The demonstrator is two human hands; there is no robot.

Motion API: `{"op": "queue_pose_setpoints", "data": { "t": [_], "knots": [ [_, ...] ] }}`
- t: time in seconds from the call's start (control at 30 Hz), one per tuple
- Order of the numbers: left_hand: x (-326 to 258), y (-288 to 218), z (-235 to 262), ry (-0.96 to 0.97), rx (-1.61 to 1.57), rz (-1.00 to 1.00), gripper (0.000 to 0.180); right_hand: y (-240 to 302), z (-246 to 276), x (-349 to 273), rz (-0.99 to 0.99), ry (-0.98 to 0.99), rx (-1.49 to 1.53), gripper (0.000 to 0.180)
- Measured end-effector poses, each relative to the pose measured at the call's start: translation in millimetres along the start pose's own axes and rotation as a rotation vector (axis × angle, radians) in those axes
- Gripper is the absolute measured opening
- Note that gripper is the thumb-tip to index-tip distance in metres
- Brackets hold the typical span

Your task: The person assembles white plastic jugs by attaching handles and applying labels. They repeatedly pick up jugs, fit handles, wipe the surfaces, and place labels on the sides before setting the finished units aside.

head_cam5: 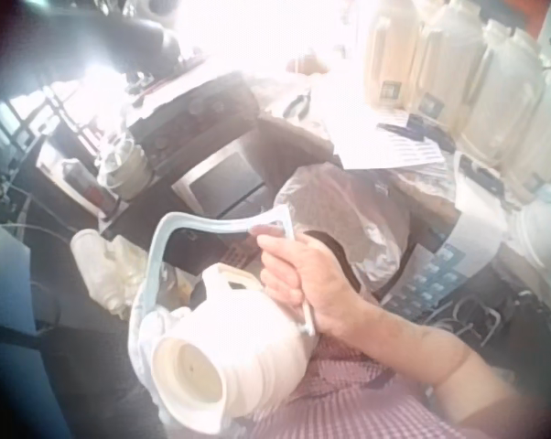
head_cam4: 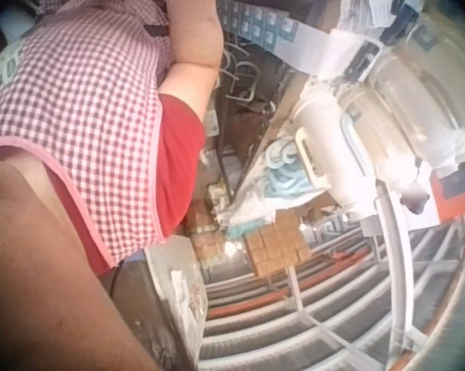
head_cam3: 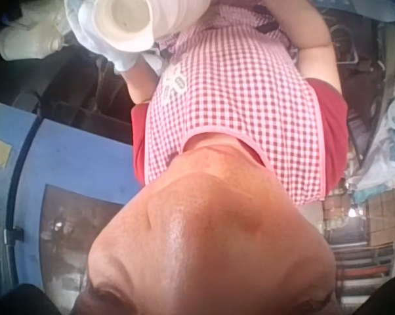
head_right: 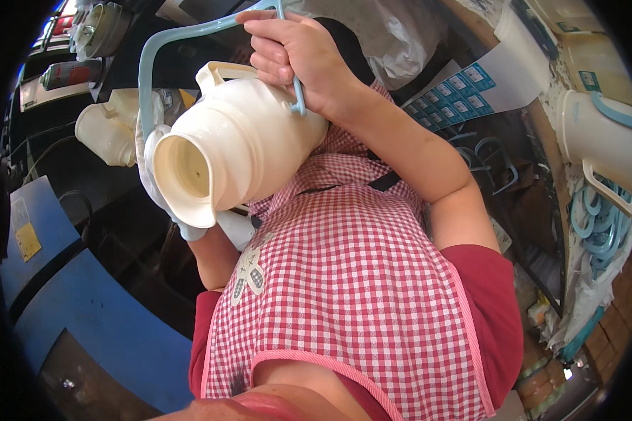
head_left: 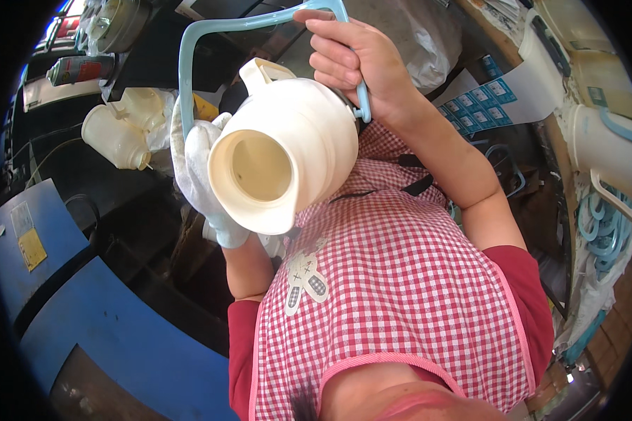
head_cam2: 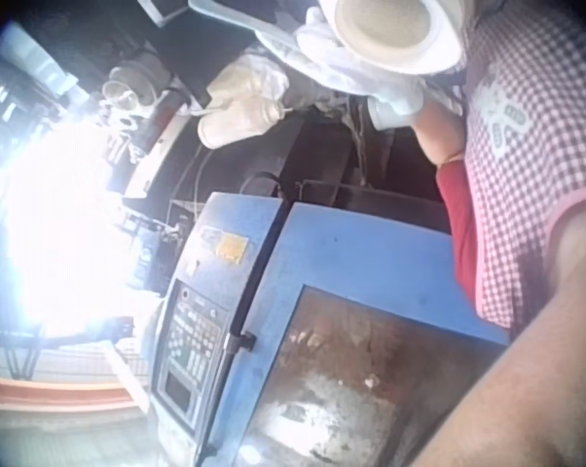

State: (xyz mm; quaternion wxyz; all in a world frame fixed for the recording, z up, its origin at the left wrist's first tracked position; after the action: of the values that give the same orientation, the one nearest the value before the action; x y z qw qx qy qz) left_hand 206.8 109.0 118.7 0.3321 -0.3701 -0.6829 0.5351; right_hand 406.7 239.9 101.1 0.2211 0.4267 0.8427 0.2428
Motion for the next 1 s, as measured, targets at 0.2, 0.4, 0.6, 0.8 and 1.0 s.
{"op": "queue_pose_setpoints", "data": {
  "t": [0.2, 0.4, 0.6, 0.8, 1.0],
  "knots": [
    [3, 3, -19, -0.014, -0.306, 0.187, 0.055, -7, 0, 8, -0.044, -0.045, -0.15, 0.022],
    [12, 34, -26, 0.431, -0.898, 0.191, 0.047, 20, 14, -2, -0.156, 0.098, -0.269, 0.03],
    [21, 43, -29, 0.273, -0.637, 0.245, 0.041, 17, 10, -3, -0.174, -0.039, -0.261, 0.031],
    [17, 39, -32, 0.125, -0.452, 0.316, 0.043, 12, 5, 0, -0.128, -0.025, -0.303, 0.029],
    [17, 11, -28, 0.123, -0.217, 0.09, 0.039, 16, -7, -15, 0.277, -0.01, -0.516, 0.021]
  ]
}}
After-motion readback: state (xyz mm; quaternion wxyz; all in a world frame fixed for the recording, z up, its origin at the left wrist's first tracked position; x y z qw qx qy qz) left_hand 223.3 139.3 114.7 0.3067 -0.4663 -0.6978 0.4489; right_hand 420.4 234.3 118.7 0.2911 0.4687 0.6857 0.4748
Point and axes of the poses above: each hand's wrist, its own x-axis towards the middle knuckle, its own z-axis out of the back of the hand, y = z × x, the point moved 3 cm from there along x, towards the middle knuckle, and after that the axes turned 3 degrees about -x, right-handed, at the moved point
